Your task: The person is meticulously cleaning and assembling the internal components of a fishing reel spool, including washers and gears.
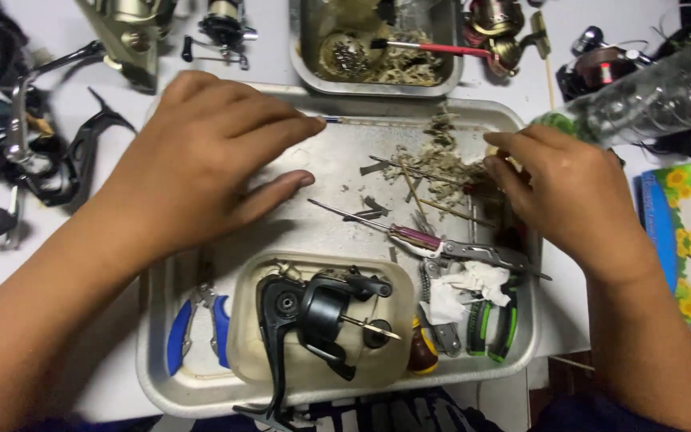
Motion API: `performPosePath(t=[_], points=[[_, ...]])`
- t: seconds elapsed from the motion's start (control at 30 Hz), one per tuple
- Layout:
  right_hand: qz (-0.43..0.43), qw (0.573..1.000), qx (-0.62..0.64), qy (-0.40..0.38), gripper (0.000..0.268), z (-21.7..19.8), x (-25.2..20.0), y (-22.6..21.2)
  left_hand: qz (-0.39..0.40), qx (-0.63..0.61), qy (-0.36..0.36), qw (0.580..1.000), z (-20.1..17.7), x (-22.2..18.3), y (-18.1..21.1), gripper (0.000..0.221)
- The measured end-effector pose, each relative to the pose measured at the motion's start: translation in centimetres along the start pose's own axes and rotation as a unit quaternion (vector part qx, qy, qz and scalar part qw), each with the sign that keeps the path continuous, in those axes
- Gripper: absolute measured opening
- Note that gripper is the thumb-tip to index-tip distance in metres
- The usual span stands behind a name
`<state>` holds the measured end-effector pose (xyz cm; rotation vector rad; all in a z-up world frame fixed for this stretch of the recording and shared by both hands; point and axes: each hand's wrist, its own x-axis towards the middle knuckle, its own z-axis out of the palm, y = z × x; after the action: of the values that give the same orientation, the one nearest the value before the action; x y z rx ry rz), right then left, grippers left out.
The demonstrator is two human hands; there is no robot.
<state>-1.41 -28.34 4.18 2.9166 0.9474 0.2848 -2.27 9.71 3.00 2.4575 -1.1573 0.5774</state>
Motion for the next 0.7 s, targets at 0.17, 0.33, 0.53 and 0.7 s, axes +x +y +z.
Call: performPosePath(t=[0.17,0.33,0.53,0.7], points=[[0.056,0.998,0.004,-0.035,0.020,-0.2,-3.1,1.6,0.039,0.000,-0.046,0.998,2.1,3.3,1.1,0.036],[0.084,0.995,0.037,-0.041,0.021,-0.5,-6.1,1.8,0.072,-0.038,-0.081,0.993,4.6,6.7,2.3,0.037],[0.108,0.984,0.130,-0.062,0.051,-0.1,-6.6,1.9,0.085,-0.106,-0.156,0.978,7.7,10.3,2.9,0.057],[0.074,0.996,0.039,0.015,0.025,3.0,-5.0,2.6,0.066,-0.080,-0.287,0.952,8.4,12.6,4.4,0.080]])
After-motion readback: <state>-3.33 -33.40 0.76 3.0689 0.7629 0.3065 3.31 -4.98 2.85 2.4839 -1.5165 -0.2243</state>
